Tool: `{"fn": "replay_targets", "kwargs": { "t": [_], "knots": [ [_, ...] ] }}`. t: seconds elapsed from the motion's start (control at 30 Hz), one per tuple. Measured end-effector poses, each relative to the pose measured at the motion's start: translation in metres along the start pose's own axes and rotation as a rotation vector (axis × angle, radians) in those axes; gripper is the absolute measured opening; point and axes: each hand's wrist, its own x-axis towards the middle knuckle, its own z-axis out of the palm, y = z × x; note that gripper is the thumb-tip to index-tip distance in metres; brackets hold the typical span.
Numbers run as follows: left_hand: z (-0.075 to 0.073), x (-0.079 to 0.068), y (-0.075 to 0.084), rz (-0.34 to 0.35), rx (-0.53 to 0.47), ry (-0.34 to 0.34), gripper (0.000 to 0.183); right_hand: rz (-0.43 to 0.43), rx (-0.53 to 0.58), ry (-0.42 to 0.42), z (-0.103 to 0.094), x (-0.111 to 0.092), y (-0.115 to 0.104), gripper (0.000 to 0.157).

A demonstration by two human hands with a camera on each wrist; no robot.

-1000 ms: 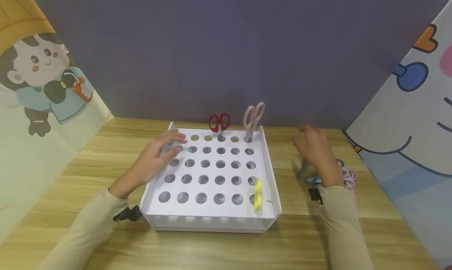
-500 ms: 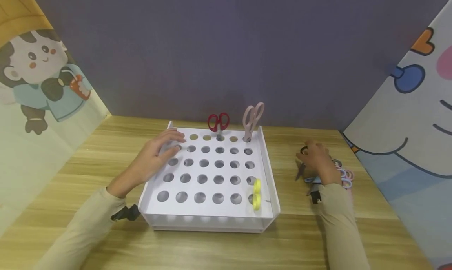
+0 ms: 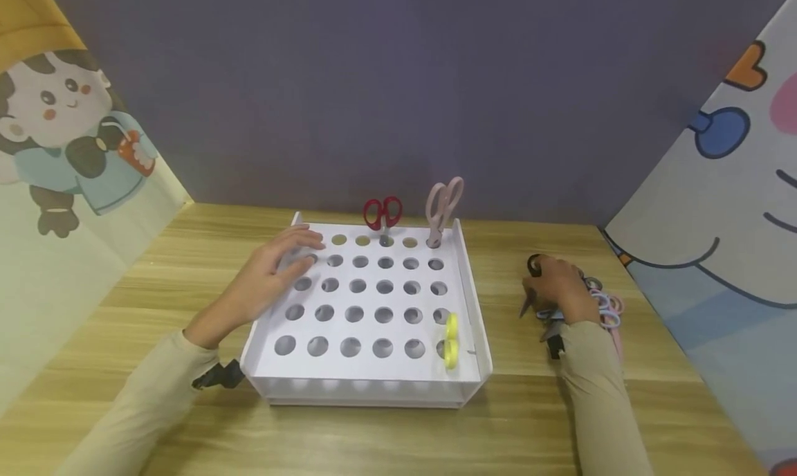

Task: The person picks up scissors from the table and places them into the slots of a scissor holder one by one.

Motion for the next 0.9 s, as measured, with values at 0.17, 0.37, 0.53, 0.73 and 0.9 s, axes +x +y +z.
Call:
{"fn": "replay_targets", "kwargs": {
  "t": [0.17,0.37,0.53,0.73,0.9],
  "knots": [
    [-0.0023,0.0,0.0001,-0.004,-0.004,-0.001,0.024,0.005,0.015,0.026,-0.0041,0.0001,-0.0029,0.059],
    [-0.0025,-0.0002,0.001,-0.016,-0.009,-0.008,0.025,0.017,0.04,0.003,-0.0047,-0.0006,-0.0042,0.061],
    [-0.0018,-0.0004,0.0013,-0.027,-0.007,-0.009,0.024,0.026,0.062,0.011,-0.0005,-0.0008,-0.0044,0.062],
    [-0.0012,0.0002,0.0009,-0.022,-0.011,-0.001,0.024,0.055,0.07,0.046,0.0033,-0.005,-0.005,0.062],
    [-0.001,0.0001,0.0011,-0.016,-0.008,0.002,0.023,0.002,0.015,0.099,0.0048,-0.0054,-0.0036,0.043]
  ]
}}
